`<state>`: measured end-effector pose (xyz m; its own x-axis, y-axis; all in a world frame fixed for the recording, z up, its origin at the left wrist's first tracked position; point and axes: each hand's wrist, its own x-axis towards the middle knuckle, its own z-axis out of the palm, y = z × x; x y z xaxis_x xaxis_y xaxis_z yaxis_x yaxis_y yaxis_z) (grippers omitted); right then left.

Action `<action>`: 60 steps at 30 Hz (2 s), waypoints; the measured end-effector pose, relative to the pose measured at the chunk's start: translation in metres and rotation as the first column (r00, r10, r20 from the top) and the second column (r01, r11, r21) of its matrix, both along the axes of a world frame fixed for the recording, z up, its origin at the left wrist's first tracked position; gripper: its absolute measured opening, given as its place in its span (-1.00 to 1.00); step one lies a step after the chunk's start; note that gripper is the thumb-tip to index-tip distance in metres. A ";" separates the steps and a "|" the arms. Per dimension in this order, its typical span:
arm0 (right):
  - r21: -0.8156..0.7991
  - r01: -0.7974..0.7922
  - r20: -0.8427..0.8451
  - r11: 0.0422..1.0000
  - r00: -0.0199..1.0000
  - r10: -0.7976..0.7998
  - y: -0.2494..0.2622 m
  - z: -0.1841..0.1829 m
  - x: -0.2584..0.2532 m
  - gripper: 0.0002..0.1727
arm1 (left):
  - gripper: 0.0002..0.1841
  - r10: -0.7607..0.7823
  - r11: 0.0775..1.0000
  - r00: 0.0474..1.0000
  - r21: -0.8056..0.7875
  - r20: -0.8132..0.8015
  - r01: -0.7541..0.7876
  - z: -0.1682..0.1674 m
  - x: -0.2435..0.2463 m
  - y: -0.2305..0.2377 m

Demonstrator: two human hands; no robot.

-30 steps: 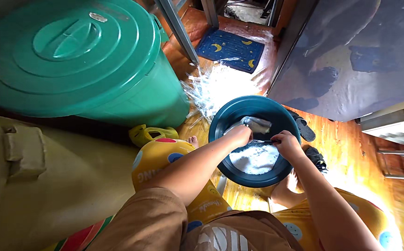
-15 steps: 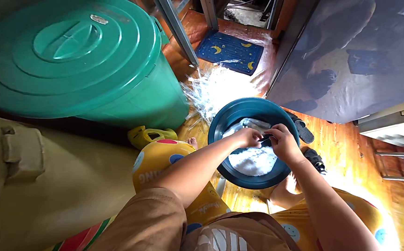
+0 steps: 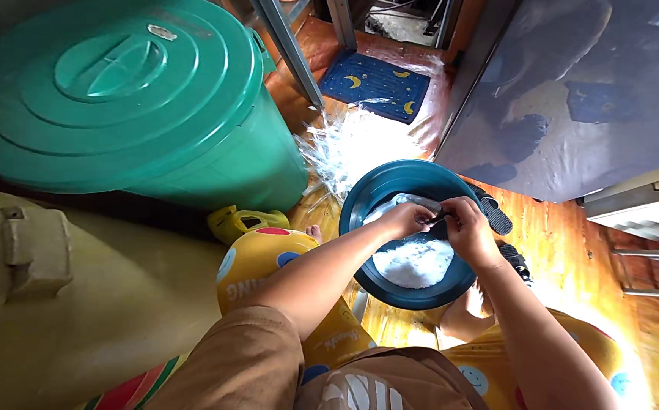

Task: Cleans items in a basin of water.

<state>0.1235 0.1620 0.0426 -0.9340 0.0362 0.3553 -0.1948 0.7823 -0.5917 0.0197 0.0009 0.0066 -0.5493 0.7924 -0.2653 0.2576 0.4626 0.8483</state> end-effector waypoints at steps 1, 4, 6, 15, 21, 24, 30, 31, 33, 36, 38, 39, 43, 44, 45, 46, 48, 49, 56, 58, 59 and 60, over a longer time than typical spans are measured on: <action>-0.002 0.000 -0.003 1.000 1.000 0.000 0.001 0.004 0.001 -0.73 | -0.72 0.006 1.000 1.000 -0.010 -0.006 -0.006 0.000 0.000 0.000; -0.008 -0.002 -0.043 1.000 0.999 0.002 0.003 0.012 0.003 -0.73 | -0.75 0.023 0.999 1.000 -0.041 -0.014 -0.024 0.005 0.001 -0.001; -0.014 0.005 -0.071 1.000 0.997 -0.006 0.004 0.019 0.005 -0.73 | -0.76 0.032 0.998 0.999 -0.052 -0.026 -0.033 0.005 0.000 -0.002; 0.134 -0.097 0.589 0.986 0.808 -0.001 0.003 0.002 0.017 -0.69 | -0.46 0.090 0.994 0.994 0.070 -0.066 -0.086 0.004 -0.006 -0.003; 0.205 -0.246 0.799 0.947 0.601 -0.017 -0.001 -0.038 0.022 -0.65 | -0.34 0.108 0.985 0.990 0.141 -0.092 -0.095 0.008 -0.004 0.000; 0.077 -0.093 0.733 0.993 0.680 0.007 0.006 -0.027 0.019 -0.61 | -0.28 0.104 0.978 0.990 0.192 -0.094 -0.084 0.006 -0.002 0.002; -0.276 0.198 0.353 0.941 0.931 -0.092 0.010 -0.017 0.010 -0.61 | -0.29 0.012 0.983 0.987 0.182 -0.159 0.017 0.012 0.006 0.004; -0.275 0.195 0.328 0.941 0.939 -0.099 0.007 -0.017 0.010 -0.68 | -0.30 -0.001 0.980 0.985 0.194 -0.171 0.035 0.010 0.008 0.004; -0.233 0.176 0.292 0.956 0.951 -0.104 0.004 -0.015 0.010 -0.75 | -0.31 -0.020 0.983 0.988 0.175 -0.151 0.047 0.009 0.009 0.003; -0.157 0.143 0.255 0.977 0.962 -0.100 0.001 -0.011 0.011 -0.75 | -0.43 -0.031 0.995 0.994 0.090 -0.107 0.041 0.010 0.008 0.002; -0.127 0.133 0.255 0.983 0.962 -0.098 0.001 -0.013 0.012 -0.75 | -0.51 -0.064 0.995 0.990 0.063 -0.126 0.072 0.011 0.010 0.002; -0.121 0.131 0.254 0.984 0.962 -0.097 0.000 -0.014 0.012 -0.74 | -0.54 -0.093 0.993 0.984 0.056 -0.149 0.103 0.011 0.010 0.002; -0.119 0.140 0.202 0.983 0.973 -0.114 -0.002 -0.012 0.014 -0.75 | -0.64 -0.193 0.977 0.957 0.052 -0.216 0.208 0.000 0.009 0.001; -0.118 0.143 0.187 0.983 0.975 -0.120 -0.002 -0.010 0.014 -0.75 | -0.65 -0.197 0.976 0.955 0.053 -0.221 0.214 -0.001 0.008 0.001; -0.121 0.145 0.178 0.982 0.976 -0.122 -0.001 -0.009 0.014 -0.75 | -0.64 -0.192 0.976 0.958 0.058 -0.215 0.209 -0.001 0.007 0.001; -0.123 0.143 0.178 0.982 0.977 -0.120 0.000 -0.009 0.013 -0.75 | -0.64 -0.182 0.978 0.962 0.067 -0.203 0.199 0.001 0.007 0.001; -0.128 0.136 0.182 0.982 0.977 -0.112 0.002 -0.012 0.013 -0.74 | -0.60 -0.166 0.979 0.972 0.089 -0.168 0.183 0.006 0.009 0.004; -0.134 0.134 0.182 0.982 0.977 -0.108 0.002 -0.014 0.013 -0.74 | -0.60 -0.159 0.977 0.972 0.112 -0.173 0.180 0.007 0.010 0.005; -0.205 0.171 0.127 0.964 0.981 -0.147 0.001 -0.002 0.013 -0.79 | -0.62 -0.188 0.970 0.953 0.109 -0.239 0.219 0.000 0.009 0.003; -0.215 0.177 0.092 0.960 0.983 -0.161 0.002 0.002 0.013 -0.80 | -0.61 -0.202 0.973 0.952 0.059 -0.229 0.221 -0.001 0.008 0.003; -0.219 0.179 0.077 0.959 0.983 -0.166 0.003 0.004 0.013 -0.81 | -0.60 -0.210 0.974 0.950 0.035 -0.229 0.224 -0.003 0.007 0.004; -0.222 0.180 0.062 0.958 0.983 -0.170 0.003 0.005 0.013 -0.81 | -0.59 -0.222 0.973 0.948 0.014 -0.228 0.231 -0.005 0.007 0.004</action>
